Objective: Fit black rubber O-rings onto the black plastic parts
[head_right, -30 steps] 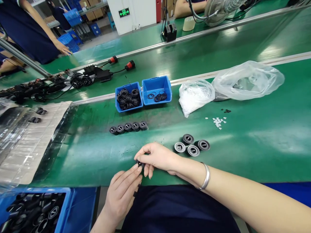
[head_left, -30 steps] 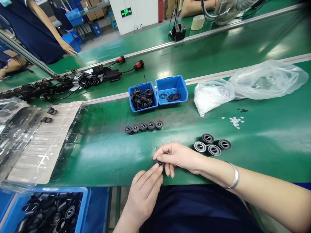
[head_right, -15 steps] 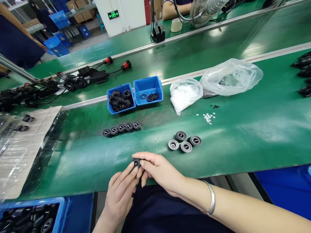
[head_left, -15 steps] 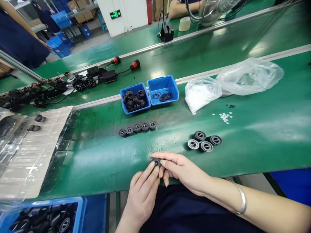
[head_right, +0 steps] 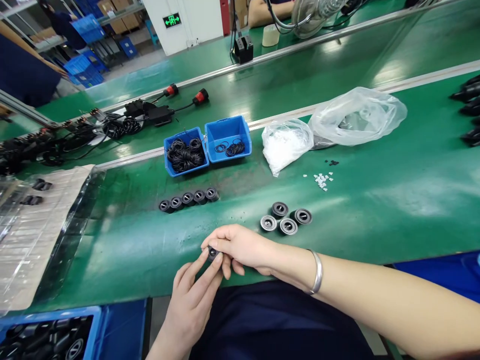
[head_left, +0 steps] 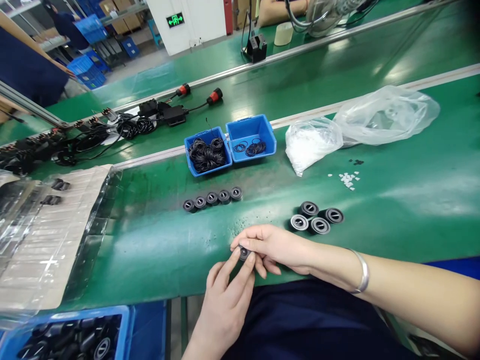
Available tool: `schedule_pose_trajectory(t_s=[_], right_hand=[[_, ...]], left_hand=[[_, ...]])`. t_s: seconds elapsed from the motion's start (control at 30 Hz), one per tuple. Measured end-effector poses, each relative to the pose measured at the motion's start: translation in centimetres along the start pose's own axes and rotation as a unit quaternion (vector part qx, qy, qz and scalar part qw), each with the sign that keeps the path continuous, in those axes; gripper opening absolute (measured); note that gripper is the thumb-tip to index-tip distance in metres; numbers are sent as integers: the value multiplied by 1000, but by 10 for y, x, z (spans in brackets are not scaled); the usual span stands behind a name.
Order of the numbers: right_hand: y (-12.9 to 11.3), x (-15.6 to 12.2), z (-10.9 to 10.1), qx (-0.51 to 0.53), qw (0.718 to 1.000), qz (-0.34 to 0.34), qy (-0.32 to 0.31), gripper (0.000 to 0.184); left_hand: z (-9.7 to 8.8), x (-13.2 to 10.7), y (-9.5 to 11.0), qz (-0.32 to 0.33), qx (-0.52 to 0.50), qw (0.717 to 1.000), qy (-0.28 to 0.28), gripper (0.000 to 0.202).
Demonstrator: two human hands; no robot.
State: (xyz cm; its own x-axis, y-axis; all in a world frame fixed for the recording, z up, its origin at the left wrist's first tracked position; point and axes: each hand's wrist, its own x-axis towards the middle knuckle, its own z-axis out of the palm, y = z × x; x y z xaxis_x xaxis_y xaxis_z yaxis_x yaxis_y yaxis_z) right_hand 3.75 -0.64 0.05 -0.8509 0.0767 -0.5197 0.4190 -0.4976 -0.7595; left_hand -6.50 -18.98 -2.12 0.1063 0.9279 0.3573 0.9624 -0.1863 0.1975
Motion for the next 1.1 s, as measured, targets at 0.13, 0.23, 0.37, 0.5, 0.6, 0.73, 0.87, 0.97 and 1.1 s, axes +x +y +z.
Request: schedule_pose_trajectory(t_s=[0.13,0.23,0.37,0.5,0.6,0.73,0.87,0.97,1.1], right_hand=[[0,-2,4,-31,999,-5,31,26],[2,-3,4,45,999,-29,9,34],[4,-1,0,72,996,-43,-25,31],[6,1,-3,58,998,-28,-21,26],[5,0,-4,68,997,-31,-24,31],[2,-1,-4,84,995,-27,-36,36],[4,0,0,53,997,-50,-19,30],[11,-1,4,38,995,-88,19,34],[26,-14,5,-81,969,-210,102,36]], left_hand=[[-1,-5,-6,20,-26,999,11,38],[-1,-6,-7,19,-36,999,16,40],[2,-6,-3,15,-32,999,13,40],[7,-8,-2,9,-26,1000,9,39],[8,-9,-2,-9,-29,999,15,40],[8,-7,0,-24,-34,999,8,40],[6,-4,3,-21,-12,1000,1,41],[2,-4,0,-24,16,1000,13,38],[-9,-5,-19,-67,78,994,30,34]])
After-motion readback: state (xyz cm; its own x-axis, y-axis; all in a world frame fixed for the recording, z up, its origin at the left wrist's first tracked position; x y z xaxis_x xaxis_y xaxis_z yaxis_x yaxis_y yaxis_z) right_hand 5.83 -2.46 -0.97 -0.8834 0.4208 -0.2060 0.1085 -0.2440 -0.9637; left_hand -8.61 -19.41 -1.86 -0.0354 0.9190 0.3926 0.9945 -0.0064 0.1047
